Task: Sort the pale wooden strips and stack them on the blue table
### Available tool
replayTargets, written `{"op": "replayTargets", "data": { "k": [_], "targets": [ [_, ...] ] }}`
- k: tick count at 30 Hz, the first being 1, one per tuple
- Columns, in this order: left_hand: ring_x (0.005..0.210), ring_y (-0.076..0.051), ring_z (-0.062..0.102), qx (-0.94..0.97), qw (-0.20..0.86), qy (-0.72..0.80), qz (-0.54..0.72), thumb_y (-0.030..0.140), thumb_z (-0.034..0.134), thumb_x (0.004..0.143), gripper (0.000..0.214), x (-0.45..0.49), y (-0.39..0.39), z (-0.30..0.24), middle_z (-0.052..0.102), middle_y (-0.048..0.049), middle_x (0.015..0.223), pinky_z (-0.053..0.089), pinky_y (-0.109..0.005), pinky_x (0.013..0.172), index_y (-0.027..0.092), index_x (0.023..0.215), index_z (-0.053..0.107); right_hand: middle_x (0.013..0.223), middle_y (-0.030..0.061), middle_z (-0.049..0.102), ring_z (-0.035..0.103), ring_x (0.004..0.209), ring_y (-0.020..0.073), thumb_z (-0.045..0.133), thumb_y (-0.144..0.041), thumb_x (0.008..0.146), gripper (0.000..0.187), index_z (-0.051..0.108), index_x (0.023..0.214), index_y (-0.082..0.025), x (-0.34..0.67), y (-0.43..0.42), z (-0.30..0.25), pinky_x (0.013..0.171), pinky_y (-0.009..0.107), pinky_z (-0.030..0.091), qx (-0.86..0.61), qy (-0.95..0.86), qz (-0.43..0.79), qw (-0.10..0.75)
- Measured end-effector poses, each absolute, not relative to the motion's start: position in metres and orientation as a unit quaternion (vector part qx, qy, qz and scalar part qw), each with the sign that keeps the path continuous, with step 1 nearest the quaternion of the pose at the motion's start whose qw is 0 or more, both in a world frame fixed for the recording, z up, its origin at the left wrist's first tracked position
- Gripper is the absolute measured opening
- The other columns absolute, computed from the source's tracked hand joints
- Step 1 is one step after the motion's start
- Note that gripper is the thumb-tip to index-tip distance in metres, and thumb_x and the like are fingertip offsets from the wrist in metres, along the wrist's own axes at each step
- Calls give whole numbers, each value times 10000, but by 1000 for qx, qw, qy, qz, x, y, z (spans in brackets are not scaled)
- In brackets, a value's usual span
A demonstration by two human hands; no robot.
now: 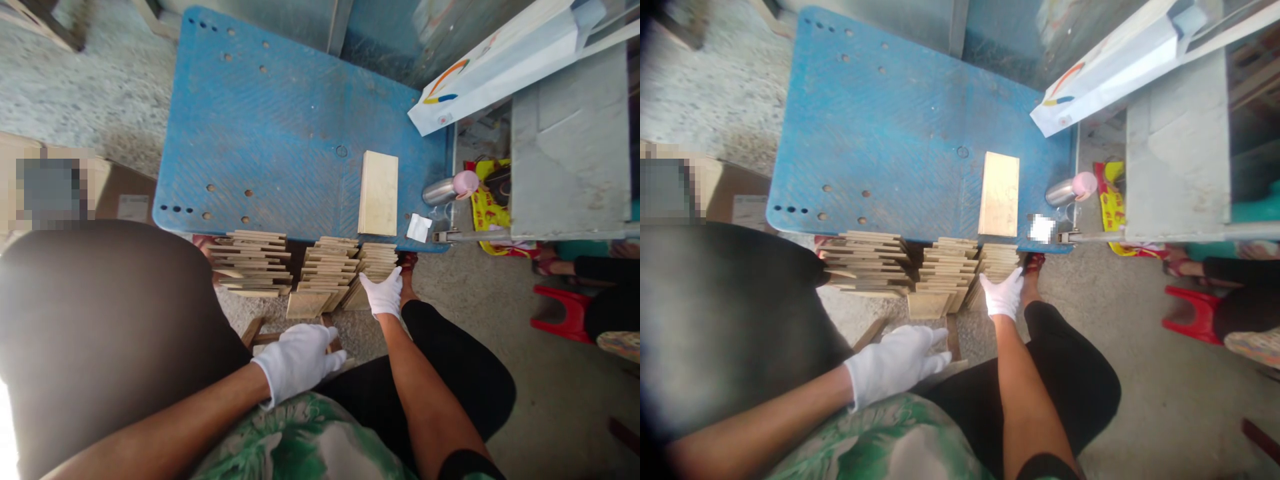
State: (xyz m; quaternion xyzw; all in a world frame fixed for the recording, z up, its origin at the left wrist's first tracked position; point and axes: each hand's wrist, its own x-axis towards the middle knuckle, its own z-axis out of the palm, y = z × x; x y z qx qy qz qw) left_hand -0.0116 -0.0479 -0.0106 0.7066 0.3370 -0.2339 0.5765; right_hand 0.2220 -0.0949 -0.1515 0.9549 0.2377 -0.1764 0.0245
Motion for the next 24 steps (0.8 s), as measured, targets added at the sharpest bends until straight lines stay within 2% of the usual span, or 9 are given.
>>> {"op": "replayTargets", "data": {
  "k": [4, 7, 10, 14, 18, 24],
  "targets": [
    [1030, -280, 640, 688, 598, 340, -230, 522, 437, 848, 488, -13, -52, -12, 694, -138, 1047, 465, -349, 898, 189, 1141, 641, 1473, 186, 321, 386, 1307, 340, 542, -723, 715, 1057, 148, 1503, -140, 226, -70, -133, 1051, 448, 350, 954, 267, -139, -19],
    [1030, -277, 637, 681, 601, 347, -234, 519, 457, 834, 473, -14, -50, -10, 692, -131, 1055, 462, -343, 892, 196, 1122, 647, 1471, 171, 336, 403, 1295, 331, 557, -726, 707, 1055, 174, 1498, -143, 232, -44, -126, 1045, 421, 361, 945, 304, -115, -36],
    [1018, -287, 640, 681, 594, 352, -243, 519, 453, 828, 460, -15, -44, -4, 692, -121, 1058, 465, -358, 878, 211, 1109, 649, 1451, 191, 354, 394, 1297, 329, 582, -741, 674, 1107, 197, 1482, -90, 236, -15, -126, 1056, 397, 349, 932, 343, -111, -31],
    [1000, -318, 647, 689, 591, 344, -239, 515, 416, 843, 490, -15, -40, 0, 694, -147, 1045, 475, -399, 866, 188, 1130, 642, 1392, 230, 388, 401, 1275, 351, 589, -782, 618, 1226, 141, 1483, -38, 237, 20, -128, 1036, 403, 363, 918, 372, -135, -5],
    [979, -346, 655, 693, 590, 344, -232, 513, 383, 857, 523, -15, -41, -1, 695, -170, 1021, 486, -432, 847, 157, 1143, 637, 1349, 257, 391, 413, 1253, 371, 625, -785, 566, 1265, 171, 1473, -30, 239, 43, -131, 1019, 416, 369, 919, 359, -151, 53],
    [948, -328, 667, 683, 603, 343, -228, 490, 398, 856, 470, -16, -39, 2, 705, -147, 973, 496, -404, 819, 175, 1091, 656, 1242, 255, 480, 529, 1130, 358, 683, -760, 521, 1301, 166, 1473, -40, 244, 55, -128, 951, 426, 423, 914, 352, -174, 103]
  ]
}}
